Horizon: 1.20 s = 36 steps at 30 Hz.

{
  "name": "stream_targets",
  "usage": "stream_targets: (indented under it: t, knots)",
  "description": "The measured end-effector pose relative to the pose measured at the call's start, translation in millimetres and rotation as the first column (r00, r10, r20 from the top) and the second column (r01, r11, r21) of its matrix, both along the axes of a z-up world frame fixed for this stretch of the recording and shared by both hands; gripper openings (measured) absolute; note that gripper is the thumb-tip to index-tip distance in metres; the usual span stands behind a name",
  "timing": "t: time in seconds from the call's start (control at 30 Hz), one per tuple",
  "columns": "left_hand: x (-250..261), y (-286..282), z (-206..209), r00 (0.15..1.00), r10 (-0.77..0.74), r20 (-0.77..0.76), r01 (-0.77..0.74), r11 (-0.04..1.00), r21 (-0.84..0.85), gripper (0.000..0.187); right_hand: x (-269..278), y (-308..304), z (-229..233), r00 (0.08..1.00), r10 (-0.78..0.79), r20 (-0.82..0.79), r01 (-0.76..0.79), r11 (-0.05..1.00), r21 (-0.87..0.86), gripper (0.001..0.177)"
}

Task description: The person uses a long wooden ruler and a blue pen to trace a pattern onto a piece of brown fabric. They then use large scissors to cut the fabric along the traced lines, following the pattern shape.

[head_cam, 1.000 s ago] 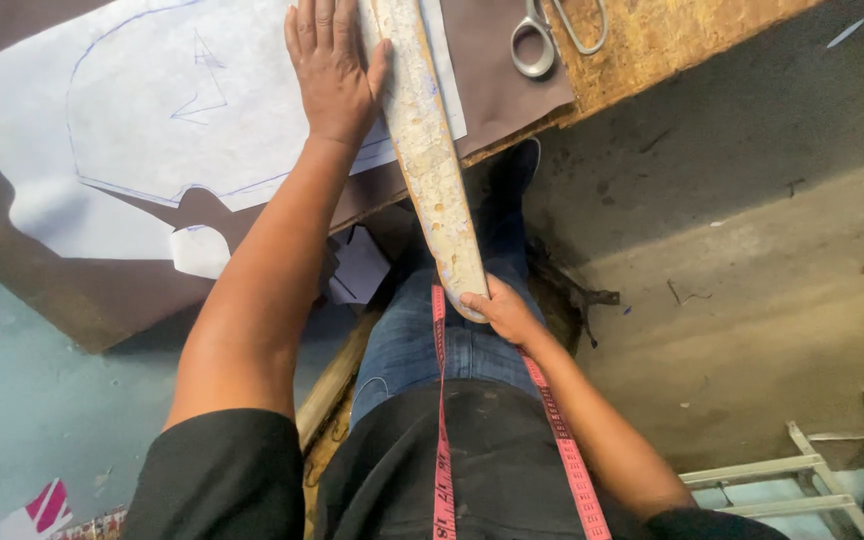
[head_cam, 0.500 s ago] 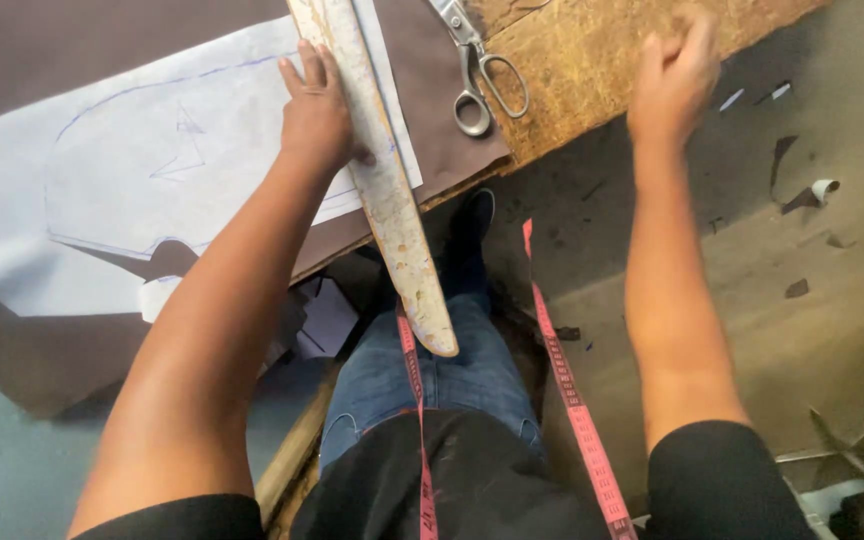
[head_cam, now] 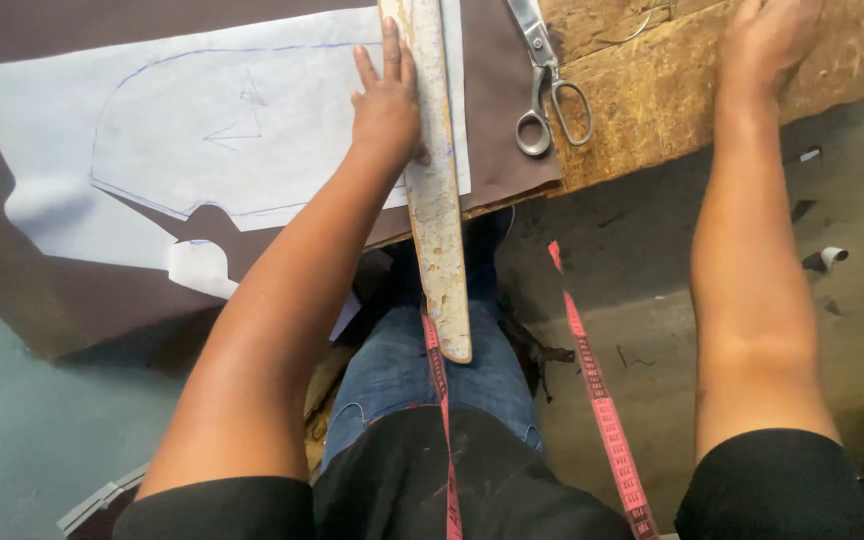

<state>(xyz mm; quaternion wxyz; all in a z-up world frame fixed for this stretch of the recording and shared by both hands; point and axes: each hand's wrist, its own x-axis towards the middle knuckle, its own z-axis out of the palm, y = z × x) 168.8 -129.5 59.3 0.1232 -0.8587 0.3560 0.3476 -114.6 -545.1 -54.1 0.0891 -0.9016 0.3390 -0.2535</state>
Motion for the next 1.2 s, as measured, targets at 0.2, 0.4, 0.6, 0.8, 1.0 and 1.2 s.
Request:
stream_targets:
  t: [0.2,0.4,0.6,0.8,1.0,1.2]
  knots:
    - [1,-13,6,1.000,0.005,-0.009,-0.003,0.991,0.132,0.177,73,171,156,0.973,-0.071,0.219,0.003,0.955,0.295,0.008]
    - [-1,-11,-1,1.000,-0.023,0.012,0.021,0.986,0.167,0.174,118,279,149,0.963,0.090,0.255,-0.262,0.536,0.803,0.009]
    - [-4,-4,-8,0.988,-0.082,0.129,0.077,0.996,0.043,0.159,153,283,122,0.875,0.297,0.383,-0.470,0.715,0.518,0.018]
    - [-6,-1,-20,0.987,-0.088,0.137,0.083,0.996,0.040,0.157,177,281,96,0.852,0.344,0.395,-0.503,0.750,0.429,0.016]
    - [-5,-1,-10,0.985,-0.114,0.130,0.105,0.992,0.075,0.173,162,299,92,0.889,0.346,0.300,-0.451,0.773,0.446,0.011]
    - [-4,-3,-12,0.981,-0.127,0.148,0.114,0.989,0.095,0.170,78,345,127,0.900,0.404,0.161,-0.407,0.652,0.640,0.013]
